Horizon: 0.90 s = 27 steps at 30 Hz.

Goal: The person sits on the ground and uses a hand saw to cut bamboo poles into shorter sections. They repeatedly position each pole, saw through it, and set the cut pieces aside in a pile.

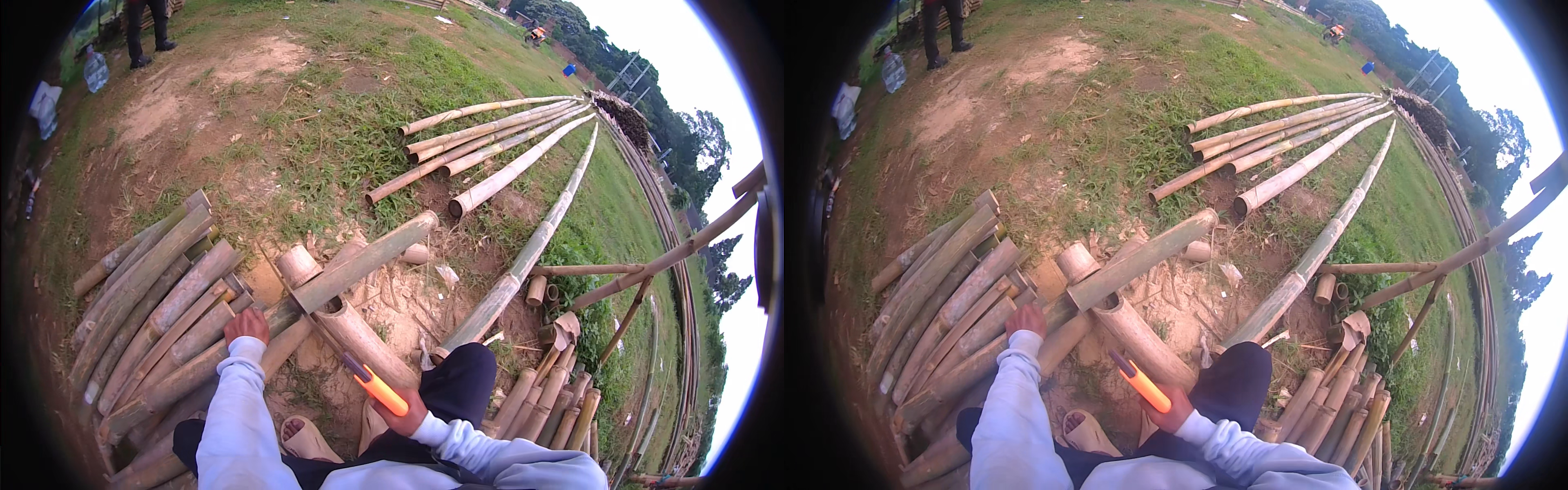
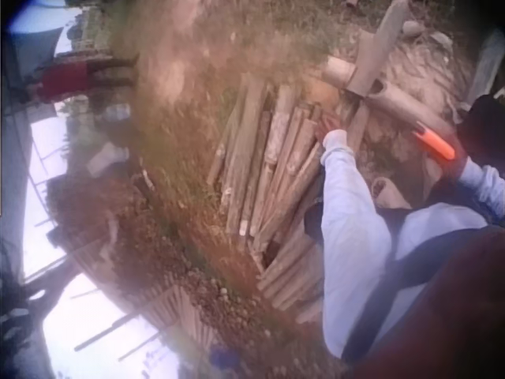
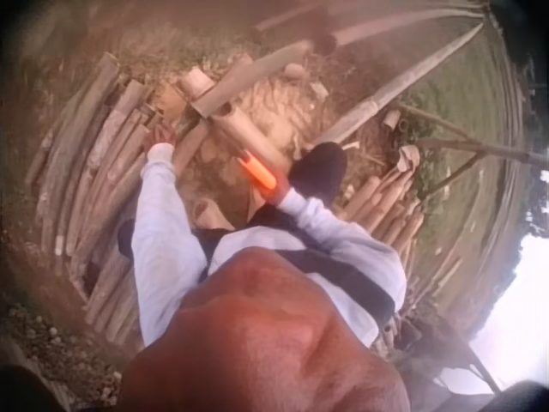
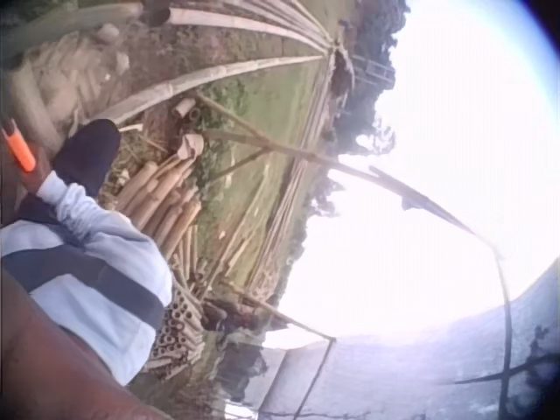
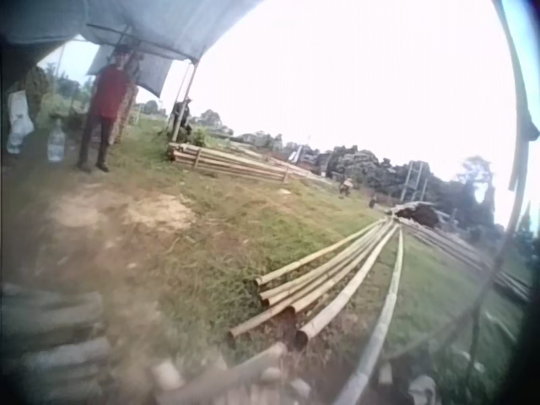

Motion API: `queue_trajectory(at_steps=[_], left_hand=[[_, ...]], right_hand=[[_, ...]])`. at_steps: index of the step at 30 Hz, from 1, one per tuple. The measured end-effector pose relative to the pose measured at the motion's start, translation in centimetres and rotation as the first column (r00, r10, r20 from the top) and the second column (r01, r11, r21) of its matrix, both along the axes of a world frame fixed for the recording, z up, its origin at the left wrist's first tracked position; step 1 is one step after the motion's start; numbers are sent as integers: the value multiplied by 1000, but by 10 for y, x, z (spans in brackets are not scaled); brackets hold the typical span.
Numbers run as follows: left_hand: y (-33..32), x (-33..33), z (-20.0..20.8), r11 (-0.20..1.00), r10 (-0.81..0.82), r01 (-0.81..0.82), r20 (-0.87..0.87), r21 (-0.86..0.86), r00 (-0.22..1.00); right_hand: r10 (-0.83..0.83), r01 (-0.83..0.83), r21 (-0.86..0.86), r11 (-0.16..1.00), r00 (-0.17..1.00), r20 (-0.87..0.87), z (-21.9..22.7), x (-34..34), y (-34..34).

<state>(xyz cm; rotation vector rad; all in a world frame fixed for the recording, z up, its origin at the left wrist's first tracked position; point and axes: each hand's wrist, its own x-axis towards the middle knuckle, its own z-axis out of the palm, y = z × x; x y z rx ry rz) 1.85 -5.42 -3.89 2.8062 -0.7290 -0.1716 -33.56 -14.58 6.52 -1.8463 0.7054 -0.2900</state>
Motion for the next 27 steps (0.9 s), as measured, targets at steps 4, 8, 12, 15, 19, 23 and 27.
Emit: queue_trajectory(at_steps=[4,8,12,15,19,23,27], left_hand=[[8,16,-3,1000,16,-16,-38,22,999],[9,24,-12,993,25,-7,-147,117,989],[7,16,-2,997,-17,21,-59,69,998],[11,7,15,998,48,-45,-63,54,997],[-1,8,26,995,38,-26,-133,92,990],[9,13,17,997,-15,23,-94,79,995],[12,15,15,989,47,-25,-144,146,988]], right_hand=[[74,-73,-28,997,997,37,-25,106,-17],[37,-28,118,993,996,-78,-29,34,2],[37,-36,27,999,997,-73,36,-75,30],[56,-57,-28,998,998,-39,34,-40,25],[2,-5,89,996,1000,31,-9,90,-11],[-17,15,197,980,1000,7,-14,70,-2],[43,-30,100,995,991,-130,39,-51,23]])
